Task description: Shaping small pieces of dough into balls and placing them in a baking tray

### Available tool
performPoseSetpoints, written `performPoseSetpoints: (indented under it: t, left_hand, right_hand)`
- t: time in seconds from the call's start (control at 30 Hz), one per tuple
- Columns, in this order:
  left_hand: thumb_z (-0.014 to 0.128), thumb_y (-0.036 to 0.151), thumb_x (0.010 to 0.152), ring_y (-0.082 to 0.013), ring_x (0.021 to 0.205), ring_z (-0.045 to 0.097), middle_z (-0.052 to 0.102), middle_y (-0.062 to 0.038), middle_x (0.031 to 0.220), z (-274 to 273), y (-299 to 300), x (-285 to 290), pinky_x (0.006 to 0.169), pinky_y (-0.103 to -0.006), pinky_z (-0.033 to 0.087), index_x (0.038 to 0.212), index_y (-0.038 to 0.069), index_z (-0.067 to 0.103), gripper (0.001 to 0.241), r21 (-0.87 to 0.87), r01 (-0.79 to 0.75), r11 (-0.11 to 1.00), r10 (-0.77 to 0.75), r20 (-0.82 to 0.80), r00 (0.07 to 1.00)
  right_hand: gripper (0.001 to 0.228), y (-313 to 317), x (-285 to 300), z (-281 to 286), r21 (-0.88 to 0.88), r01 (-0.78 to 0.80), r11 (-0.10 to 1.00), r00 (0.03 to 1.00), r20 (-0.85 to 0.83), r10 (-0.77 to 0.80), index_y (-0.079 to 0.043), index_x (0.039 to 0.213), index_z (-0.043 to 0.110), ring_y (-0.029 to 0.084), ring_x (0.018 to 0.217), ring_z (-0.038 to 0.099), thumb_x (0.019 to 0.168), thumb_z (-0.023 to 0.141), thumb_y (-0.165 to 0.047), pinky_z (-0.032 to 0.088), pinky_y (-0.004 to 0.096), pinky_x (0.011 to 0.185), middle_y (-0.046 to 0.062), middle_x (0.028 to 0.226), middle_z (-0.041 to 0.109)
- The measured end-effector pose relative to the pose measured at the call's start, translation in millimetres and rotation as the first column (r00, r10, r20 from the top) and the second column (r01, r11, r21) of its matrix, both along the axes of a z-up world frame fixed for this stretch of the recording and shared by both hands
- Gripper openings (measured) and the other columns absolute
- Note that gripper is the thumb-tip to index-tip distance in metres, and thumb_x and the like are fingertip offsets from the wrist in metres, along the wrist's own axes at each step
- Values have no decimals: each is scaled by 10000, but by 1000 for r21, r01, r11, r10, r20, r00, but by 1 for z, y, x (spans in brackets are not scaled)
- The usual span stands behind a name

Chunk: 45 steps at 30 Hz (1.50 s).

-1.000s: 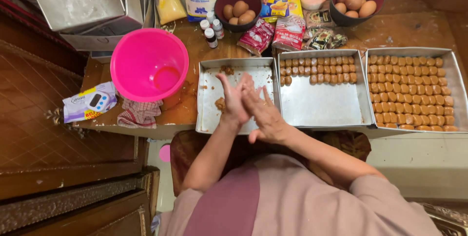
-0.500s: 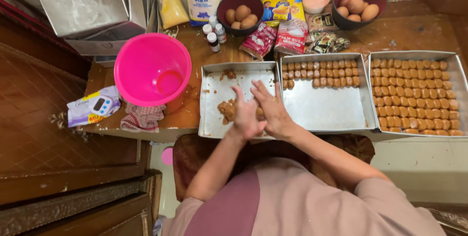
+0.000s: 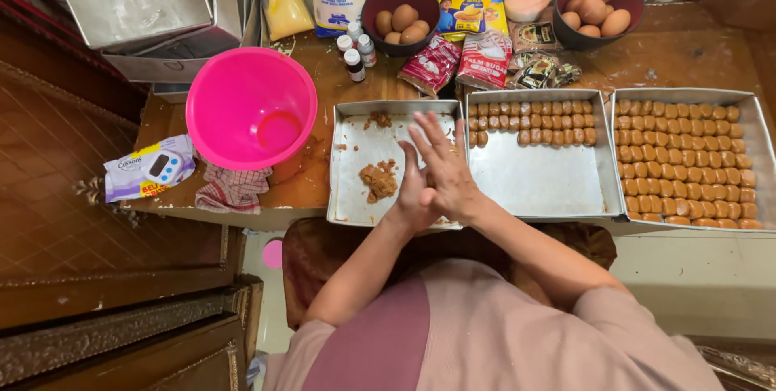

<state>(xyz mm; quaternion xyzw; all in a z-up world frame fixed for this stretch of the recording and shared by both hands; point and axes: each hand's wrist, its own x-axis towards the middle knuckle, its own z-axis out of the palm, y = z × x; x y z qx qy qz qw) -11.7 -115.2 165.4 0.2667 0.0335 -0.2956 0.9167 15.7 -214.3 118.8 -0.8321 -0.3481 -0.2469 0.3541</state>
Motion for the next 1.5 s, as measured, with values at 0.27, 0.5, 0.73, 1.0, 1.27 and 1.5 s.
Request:
performPoseSetpoints:
  t: [0.27,0.5,0.73,1.0,1.27,1.5]
  left_hand:
    - [112,1007,727,-307,1568,-143,-179,-153,1698,-16,27,22,1262,-550,-40,1651,183,-18,1245,31,-99,995,99,-29,995]
    - [536,1011,574,-258,1565,120,150,-178,1684,-24,-28,-3,1296,-521,45,1647,44,94,1511,-40,-392,919,339,588,734]
    - [200,1048,663,-282,1568,-192,-213,-127,1699,-24,30,38,1262,-530,-98,1645,154,-55,1353,-78,-38,996,34,-50,998]
    - [231,990,839,-345,1423,437,488,-162,1522,-44,-4,26,1227,-524,289,1582,55,347,1200,-128,132,983,-133,2,991]
    - [175,1062,630,-263,1584,-139,-171,-93,1715,-21,20,47,1282,-524,-23,1648,175,-32,1366,-87,46,995,-51,-61,997]
    - [222,981,835,-298,1318,516,415,-110,1565,-35,-15,26,948,-296,548,1577,87,383,1173,-90,164,982,-164,5,986]
  right_hand:
    - [1249,3,-36,-21,-95,-85,992,993,75,92,4,1584,324,367,1555,210,765,180,-928,-60,572,1248,244,1658,281]
    - [1230,9,-14,1,-52,31,998,995,96,-26,26,1547,381,353,1553,245,806,98,-914,-118,565,1239,262,1640,309]
    - [1228,2,-37,-22,-163,-15,987,988,152,40,21,1562,356,376,1543,268,788,212,-922,-81,563,1250,268,1646,299]
    - [1204,-10,12,-2,-49,114,992,990,92,-109,-16,1604,328,309,1575,209,830,30,-889,-176,556,1215,205,1683,258]
    - [1252,-22,-28,-61,-100,24,995,990,138,-10,7,1589,301,351,1546,232,779,164,-939,-96,614,1237,246,1644,305]
    - [1094,-15,19,-7,56,182,982,979,86,-186,-35,1620,293,274,1576,209,895,27,-811,-180,519,1229,167,1694,255]
